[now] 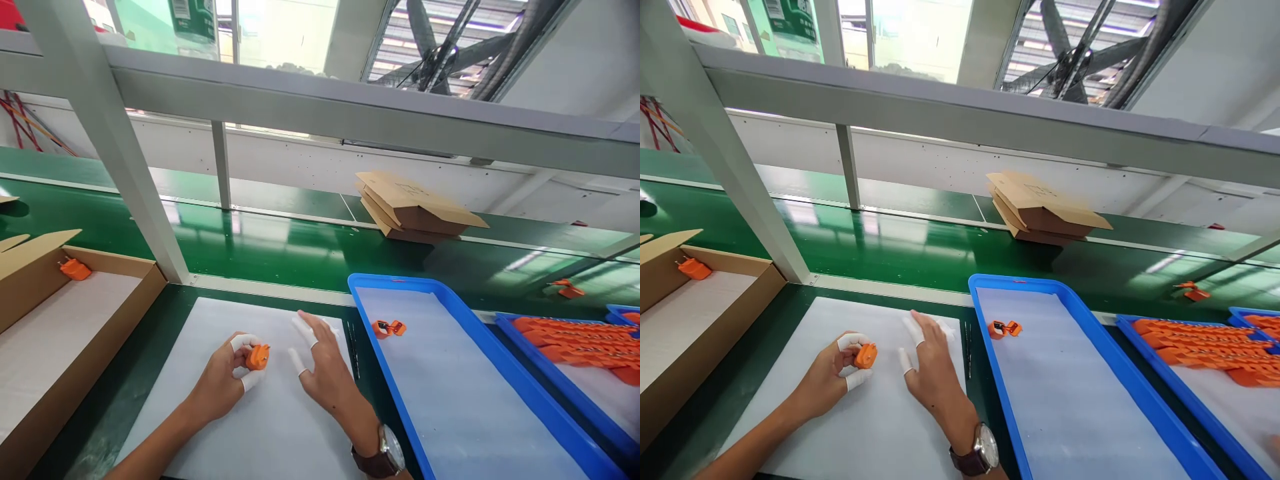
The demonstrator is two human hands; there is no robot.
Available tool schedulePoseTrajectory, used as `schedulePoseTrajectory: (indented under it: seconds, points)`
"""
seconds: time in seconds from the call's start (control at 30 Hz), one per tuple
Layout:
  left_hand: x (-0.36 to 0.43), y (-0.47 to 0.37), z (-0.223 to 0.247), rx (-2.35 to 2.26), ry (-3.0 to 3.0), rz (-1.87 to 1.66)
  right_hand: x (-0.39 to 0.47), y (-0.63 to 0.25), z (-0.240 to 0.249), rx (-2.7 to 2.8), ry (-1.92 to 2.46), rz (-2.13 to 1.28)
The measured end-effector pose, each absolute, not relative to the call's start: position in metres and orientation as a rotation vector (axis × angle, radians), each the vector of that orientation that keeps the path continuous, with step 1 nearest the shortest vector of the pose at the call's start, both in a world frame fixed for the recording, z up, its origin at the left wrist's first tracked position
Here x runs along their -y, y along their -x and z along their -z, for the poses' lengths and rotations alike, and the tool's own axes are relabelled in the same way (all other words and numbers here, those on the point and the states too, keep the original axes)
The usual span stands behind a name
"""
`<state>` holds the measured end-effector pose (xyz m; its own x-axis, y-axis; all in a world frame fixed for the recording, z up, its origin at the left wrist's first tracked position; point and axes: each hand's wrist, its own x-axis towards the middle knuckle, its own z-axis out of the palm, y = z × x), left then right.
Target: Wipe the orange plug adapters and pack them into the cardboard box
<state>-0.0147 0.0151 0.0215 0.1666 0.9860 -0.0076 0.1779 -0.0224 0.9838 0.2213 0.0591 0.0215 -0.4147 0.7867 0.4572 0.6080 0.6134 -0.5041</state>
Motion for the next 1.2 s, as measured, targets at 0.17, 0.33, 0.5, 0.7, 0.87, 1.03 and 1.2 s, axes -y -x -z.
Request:
schedulePoseTrajectory:
  seconds: [0.17,0.33,0.5,0.7,0.87,1.03,1.2]
  points:
    - [-0.016,0.018,-0.022,-1.284,-1.302,-0.982,-0.075,-0.24,-0.011,2.17,1.241,-0.314]
    - [-0.013,0.014,-0.017,-1.159,-1.261,-1.001,-0.058,-0.207,-0.023,1.944,0.958,-0.674]
    - [-0.015,0.012,-0.015,-1.114,-1.168,-1.065,-0.035,-0.183,-0.026,1.916,0.765,-0.718]
    - [-0.019,0.018,-0.022,-1.225,-1.067,-1.181,-0.029,-0.187,-0.022,2.094,0.612,-0.707]
    - [-0.015,0.012,-0.026,-1.208,-1.119,-1.133,-0.034,-0.189,-0.02,1.934,0.689,-0.67]
    - [-0.012,0.009,-0.026,-1.215,-1.203,-1.081,-0.037,-0.19,-0.016,1.956,0.643,-0.606]
    - [-0.012,0.011,-0.021,-1.179,-1.268,-1.027,-0.047,-0.198,-0.015,1.887,0.815,-0.562]
